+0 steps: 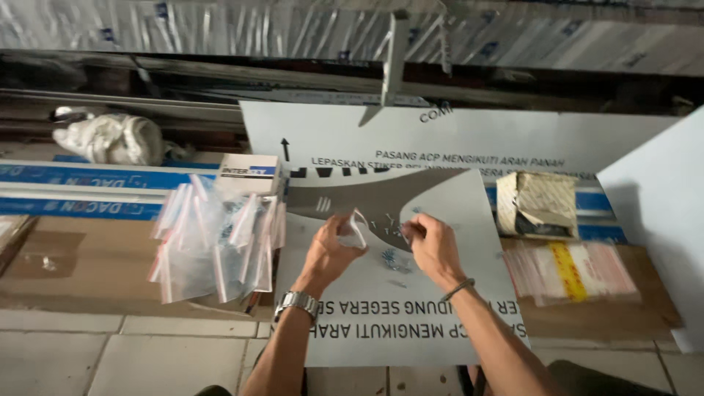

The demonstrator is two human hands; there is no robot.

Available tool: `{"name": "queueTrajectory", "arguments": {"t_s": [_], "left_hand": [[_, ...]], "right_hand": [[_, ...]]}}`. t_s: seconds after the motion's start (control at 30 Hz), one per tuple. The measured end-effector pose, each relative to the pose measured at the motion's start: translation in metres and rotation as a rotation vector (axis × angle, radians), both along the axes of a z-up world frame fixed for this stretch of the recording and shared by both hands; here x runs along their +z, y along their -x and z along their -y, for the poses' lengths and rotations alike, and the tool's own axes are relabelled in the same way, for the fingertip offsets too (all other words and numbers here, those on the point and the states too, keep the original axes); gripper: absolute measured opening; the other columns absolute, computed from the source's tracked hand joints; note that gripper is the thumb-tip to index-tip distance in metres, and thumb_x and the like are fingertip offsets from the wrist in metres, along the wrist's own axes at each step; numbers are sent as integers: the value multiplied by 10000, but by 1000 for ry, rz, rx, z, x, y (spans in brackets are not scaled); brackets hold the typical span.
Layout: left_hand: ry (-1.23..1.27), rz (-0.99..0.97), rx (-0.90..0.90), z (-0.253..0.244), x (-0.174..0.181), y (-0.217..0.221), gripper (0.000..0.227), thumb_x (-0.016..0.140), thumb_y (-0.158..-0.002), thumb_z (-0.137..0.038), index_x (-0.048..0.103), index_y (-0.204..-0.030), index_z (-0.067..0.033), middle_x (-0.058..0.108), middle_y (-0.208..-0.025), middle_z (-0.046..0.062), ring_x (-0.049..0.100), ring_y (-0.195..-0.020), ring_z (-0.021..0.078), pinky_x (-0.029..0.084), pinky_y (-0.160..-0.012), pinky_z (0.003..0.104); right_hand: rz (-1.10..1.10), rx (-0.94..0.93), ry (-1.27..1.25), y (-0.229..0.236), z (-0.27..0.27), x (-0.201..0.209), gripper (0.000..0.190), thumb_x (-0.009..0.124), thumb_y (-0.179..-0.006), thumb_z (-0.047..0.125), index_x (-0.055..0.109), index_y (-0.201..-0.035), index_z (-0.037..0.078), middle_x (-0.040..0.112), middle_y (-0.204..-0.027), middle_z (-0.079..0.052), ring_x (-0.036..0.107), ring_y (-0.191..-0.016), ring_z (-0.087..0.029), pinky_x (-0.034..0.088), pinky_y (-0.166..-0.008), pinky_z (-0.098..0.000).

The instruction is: The person sorts metal screws from a pile on a board into plastic bags by hand, picking them up individually and filling the bags before setting them aside on the floor.

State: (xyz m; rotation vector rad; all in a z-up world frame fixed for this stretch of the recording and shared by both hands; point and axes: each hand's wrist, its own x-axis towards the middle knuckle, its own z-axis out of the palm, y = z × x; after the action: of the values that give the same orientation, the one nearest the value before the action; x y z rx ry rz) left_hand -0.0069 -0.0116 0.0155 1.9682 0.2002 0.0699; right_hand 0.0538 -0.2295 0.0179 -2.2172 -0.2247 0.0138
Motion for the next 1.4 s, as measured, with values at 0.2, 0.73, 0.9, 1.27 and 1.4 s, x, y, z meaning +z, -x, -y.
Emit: {"name": "queueTrajectory", "arguments": {"t_s": [0.2, 0.73, 0.9, 1.27, 1.4], "left_hand": [[78, 92, 5, -1, -8, -4, 638, 822, -611, -69, 624, -1215, -117, 693, -1058, 146, 672, -1054, 361, 513, -912, 475], [-13, 182, 73, 0, -4, 2, 559, 716, -612, -210, 563, -1147, -166, 707, -1047, 29, 675, -957, 227, 526, -754, 366], [-31, 110, 37, -1, 6, 5, 550, 694, -633, -189, 535, -1159, -151, 675, -1060, 58, 625, -944, 276, 513, -726, 401], [9, 125, 68, -6, -11, -3, 599, 764, -626, -192, 523, -1174, -168, 639, -1058, 52, 617, -917, 237, 487, -740, 373], [-12, 380, 98, -10, -50, -20, 490, 676, -646, -203, 526, -1110, -165, 602, -974, 20, 599, -825, 188, 478, -732, 353]], "right_hand": [[-213, 29, -269, 10, -48, 73, 71, 709, -867, 77, 745, -900, 26, 732, -706, -120, 650, -577, -142, 533, -522, -233], [-37, 200, 333, 11, -87, 67, 159, 711, -857, 297, 806, -924, 189, 691, -904, -8, 660, -825, -181, 517, -777, -315], [-20, 200, 351, 16, -89, 75, 239, 643, -910, 297, 789, -1023, 145, 661, -867, -31, 627, -743, -197, 483, -678, -330], [-197, 29, 346, -1, -33, 40, 166, 731, -859, 181, 776, -1019, 170, 736, -906, -22, 655, -838, -190, 516, -775, -330], [-149, 125, 382, -2, -2, -32, 493, 830, -602, 264, 770, -1090, 225, 794, -980, 24, 738, -897, -121, 505, -726, -313]]}}
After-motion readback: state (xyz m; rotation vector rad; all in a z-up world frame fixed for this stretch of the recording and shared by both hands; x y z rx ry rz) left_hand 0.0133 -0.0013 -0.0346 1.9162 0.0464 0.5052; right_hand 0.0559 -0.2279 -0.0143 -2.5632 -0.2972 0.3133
